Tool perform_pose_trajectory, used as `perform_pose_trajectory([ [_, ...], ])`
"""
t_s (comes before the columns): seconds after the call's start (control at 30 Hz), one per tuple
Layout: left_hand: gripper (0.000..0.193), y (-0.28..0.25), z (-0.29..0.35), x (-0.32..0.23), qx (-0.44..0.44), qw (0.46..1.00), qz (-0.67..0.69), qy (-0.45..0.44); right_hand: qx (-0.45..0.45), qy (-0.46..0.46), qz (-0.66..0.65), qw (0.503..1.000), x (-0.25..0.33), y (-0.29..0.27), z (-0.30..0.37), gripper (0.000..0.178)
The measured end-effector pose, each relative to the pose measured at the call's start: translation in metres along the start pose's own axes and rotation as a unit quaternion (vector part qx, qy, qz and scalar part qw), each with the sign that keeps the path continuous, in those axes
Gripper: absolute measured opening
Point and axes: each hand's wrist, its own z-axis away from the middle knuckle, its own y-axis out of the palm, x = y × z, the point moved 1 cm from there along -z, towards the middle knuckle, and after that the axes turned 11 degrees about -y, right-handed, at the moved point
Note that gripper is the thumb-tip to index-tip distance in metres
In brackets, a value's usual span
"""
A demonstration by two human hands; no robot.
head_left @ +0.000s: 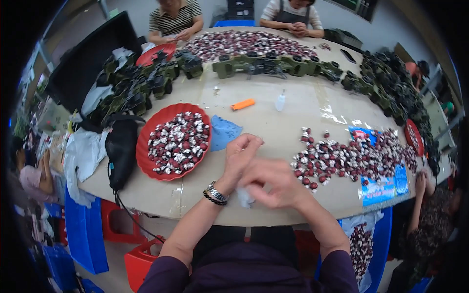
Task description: The person assembles small toy parts by hand, applying glue from a squeeze bottle onto the components and joining the pieces together.
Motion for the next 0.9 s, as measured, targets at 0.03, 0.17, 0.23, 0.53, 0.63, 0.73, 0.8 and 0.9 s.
perform_pose_trajectory([
  [0.03,0.017,0.003,-0.001,0.001,-0.021,1.0,-0.016,0.007,0.047,0.018,-0.034,0.998,0.016,0.006,-0.004,0.013],
  [0.17,0.016,-0.005,-0.006,0.012,-0.063,0.992,-0.08,0.077,0.224,0.091,-0.151,0.959,0.059,0.061,0.023,0.012],
  [0.23,0.015,0.0,-0.006,0.013,-0.04,0.993,-0.081,0.078,0.302,0.165,-0.185,0.92,0.069,0.085,0.053,0.013],
  [0.53,0.008,0.007,0.012,0.004,-0.058,0.936,-0.237,0.254,0.273,0.395,-0.093,0.872,0.009,0.152,0.206,0.021],
  [0.63,0.012,0.014,0.017,0.0,-0.012,0.924,-0.29,0.25,0.427,0.456,0.012,0.781,-0.025,0.178,0.237,0.031],
  [0.73,0.02,0.026,0.01,0.016,0.072,0.888,-0.293,0.347,0.477,0.413,-0.002,0.776,-0.05,0.208,0.255,0.04],
  [0.8,0.024,0.052,0.018,0.003,0.115,0.891,-0.296,0.323,0.527,0.404,0.029,0.747,-0.063,0.224,0.278,0.039],
  [0.9,0.026,0.048,0.007,0.022,0.14,0.856,-0.32,0.383,0.656,0.231,-0.033,0.718,-0.089,0.305,0.252,0.04],
])
